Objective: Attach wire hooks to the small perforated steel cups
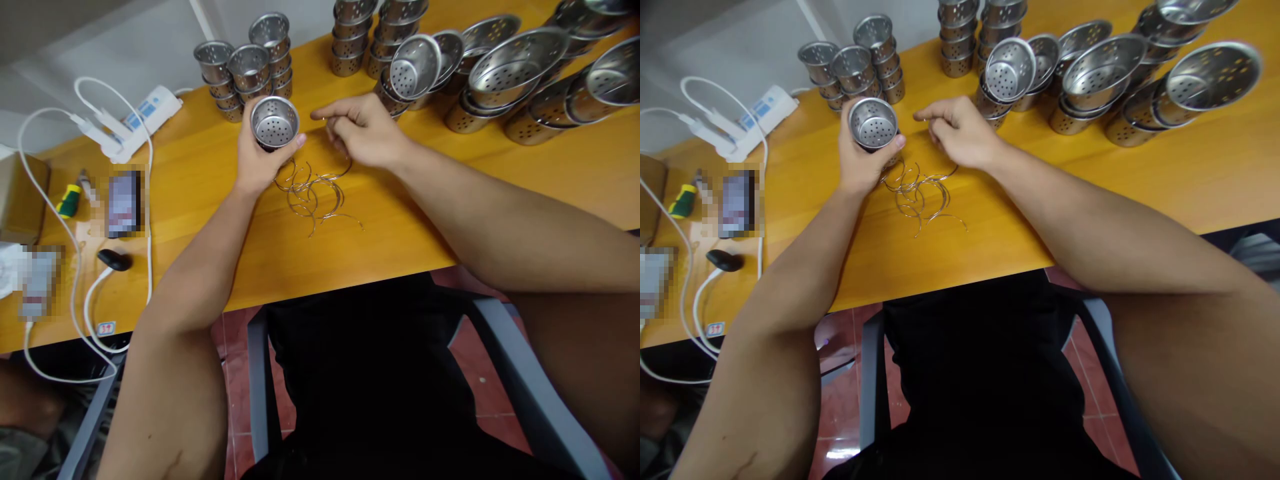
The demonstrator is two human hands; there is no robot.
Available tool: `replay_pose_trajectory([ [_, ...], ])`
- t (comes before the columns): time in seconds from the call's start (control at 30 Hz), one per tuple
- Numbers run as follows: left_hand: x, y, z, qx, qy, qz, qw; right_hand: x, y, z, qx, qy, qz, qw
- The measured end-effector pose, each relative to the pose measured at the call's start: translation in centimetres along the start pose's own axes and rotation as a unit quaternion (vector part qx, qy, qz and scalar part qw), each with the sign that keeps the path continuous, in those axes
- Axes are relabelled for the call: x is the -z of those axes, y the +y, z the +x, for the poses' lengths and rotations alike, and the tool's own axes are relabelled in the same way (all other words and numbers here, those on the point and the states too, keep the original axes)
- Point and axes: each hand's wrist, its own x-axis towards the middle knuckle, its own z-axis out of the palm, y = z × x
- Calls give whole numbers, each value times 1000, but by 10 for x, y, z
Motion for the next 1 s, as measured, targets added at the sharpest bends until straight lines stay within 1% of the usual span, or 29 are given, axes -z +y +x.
replay_pose_trajectory([
  [0.1, 1, 5, 0, -8, -13, -3, 1000, -4, 1, -3, 51, 20, -20, 998],
  [0.13, 1, 7, 0, -7, -14, -6, 1000, -5, 3, -4, 66, 16, -16, 998],
  [0.23, 1, 16, 1, 16, -18, -28, 999, -4, 9, -1, 124, 31, -8, 992],
  [0.3, 0, 19, 1, 28, -9, -53, 998, -2, 13, 2, 153, 41, -13, 987],
  [0.37, -2, 17, 1, 28, 9, -75, 997, 1, 16, 5, 179, 47, -32, 982],
  [0.43, -5, 10, 2, 21, 25, -91, 995, 4, 18, 7, 214, 62, -73, 972],
  [0.53, -9, -3, 3, 0, 30, -103, 994, 7, 19, 10, 257, 90, -128, 954],
  [0.67, -9, -16, 3, -47, 32, -105, 993, 10, 22, 13, 258, 104, -159, 947],
  [0.77, -8, -19, 3, -57, 17, -96, 994, 10, 26, 16, 253, 105, -163, 948],
  [0.9, -8, -16, 1, -60, -30, -94, 993, 9, 30, 18, 250, 94, -160, 950],
  [1.0, -7, -11, -1, -59, -51, -103, 992, 8, 32, 19, 248, 94, -156, 951],
])
